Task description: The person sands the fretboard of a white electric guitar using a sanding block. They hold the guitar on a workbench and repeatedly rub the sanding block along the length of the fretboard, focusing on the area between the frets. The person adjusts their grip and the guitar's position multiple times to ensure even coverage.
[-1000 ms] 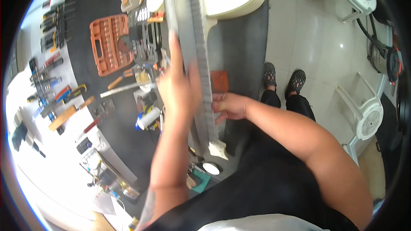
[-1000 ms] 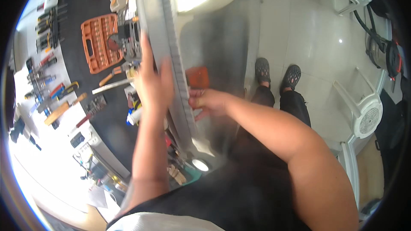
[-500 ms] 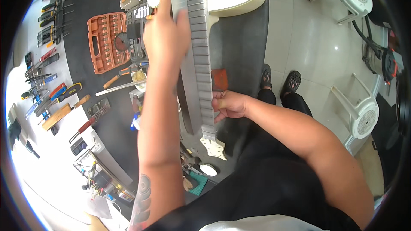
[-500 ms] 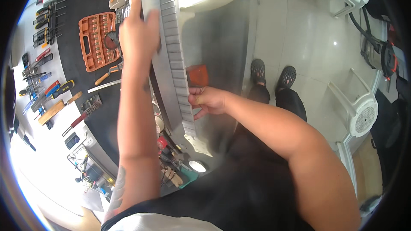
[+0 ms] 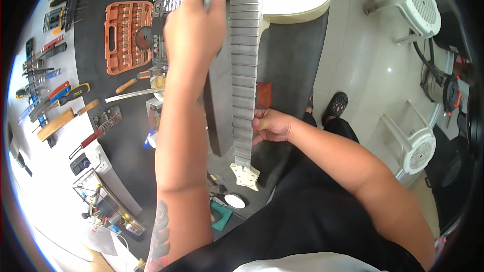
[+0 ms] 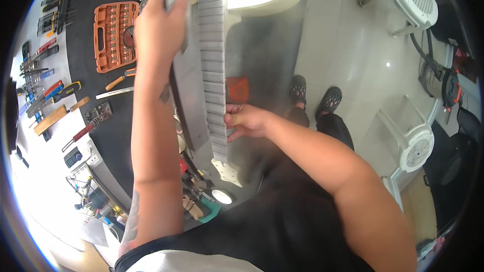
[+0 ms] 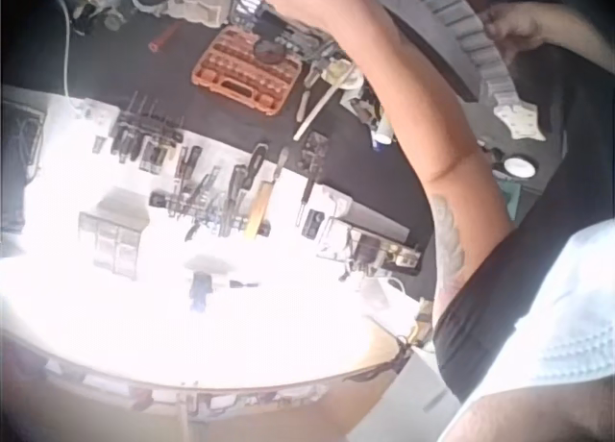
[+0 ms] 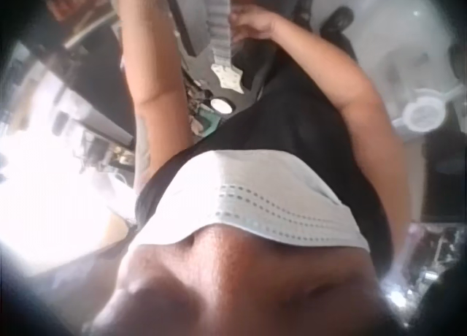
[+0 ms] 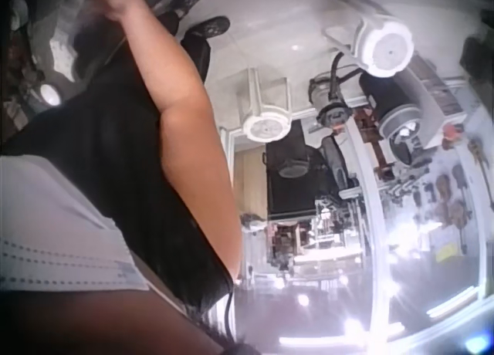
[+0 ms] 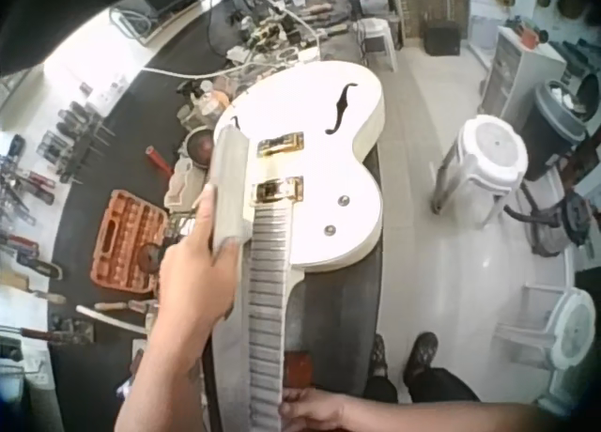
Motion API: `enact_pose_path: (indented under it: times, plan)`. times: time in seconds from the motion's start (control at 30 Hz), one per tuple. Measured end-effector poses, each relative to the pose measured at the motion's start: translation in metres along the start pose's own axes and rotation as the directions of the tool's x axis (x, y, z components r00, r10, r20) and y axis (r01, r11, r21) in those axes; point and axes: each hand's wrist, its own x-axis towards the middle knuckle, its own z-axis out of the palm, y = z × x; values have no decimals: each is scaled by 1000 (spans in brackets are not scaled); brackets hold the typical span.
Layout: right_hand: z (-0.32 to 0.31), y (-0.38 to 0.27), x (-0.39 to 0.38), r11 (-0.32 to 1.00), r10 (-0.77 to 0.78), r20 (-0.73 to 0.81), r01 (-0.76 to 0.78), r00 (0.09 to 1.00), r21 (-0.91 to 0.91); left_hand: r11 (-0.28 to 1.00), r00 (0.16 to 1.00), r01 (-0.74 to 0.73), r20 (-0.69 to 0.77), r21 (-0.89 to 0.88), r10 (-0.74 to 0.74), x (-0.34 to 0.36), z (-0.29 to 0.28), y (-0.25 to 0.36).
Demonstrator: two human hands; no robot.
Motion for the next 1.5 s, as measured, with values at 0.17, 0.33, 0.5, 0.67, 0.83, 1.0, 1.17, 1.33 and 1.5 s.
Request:
enact_pose_path:
  times: [0.17,0.33,0.5,0.67,0.83,1.0,1.17,1.33,1.5]
  plan:
    - [7,-12,-7,999,-43,26,43,999,4,976,985,-103,-158,-193,73,-77,-36,-63]
    - [16,-12,-6,1000,29,-7,-29,1000,-6,991,988,122,105,-46,-117,-162,-32,-109]
    - [13,-14,-6,999,25,12,-25,1000,-33,974,952,214,210,68,-224,-189,8,-127]
    - [14,-16,-7,998,22,-11,-22,1000,-51,981,963,173,196,84,-186,-193,40,-137]
    - [20,-18,-7,999,32,-24,-32,999,-34,990,974,115,189,81,-129,-188,65,-142]
    - [24,-20,-3,999,32,-44,-32,999,-5,992,979,114,165,53,-121,-189,90,-143]
    - [18,-14,-3,999,2,-52,0,999,39,997,994,66,84,-36,-63,-188,98,-146]
    - [14,-9,2,989,-21,-8,22,1000,143,998,997,34,78,-60,-29,-187,100,-150]
    - [8,-8,2,998,-28,66,23,997,64,995,997,25,72,-95,-18,-186,102,-152]
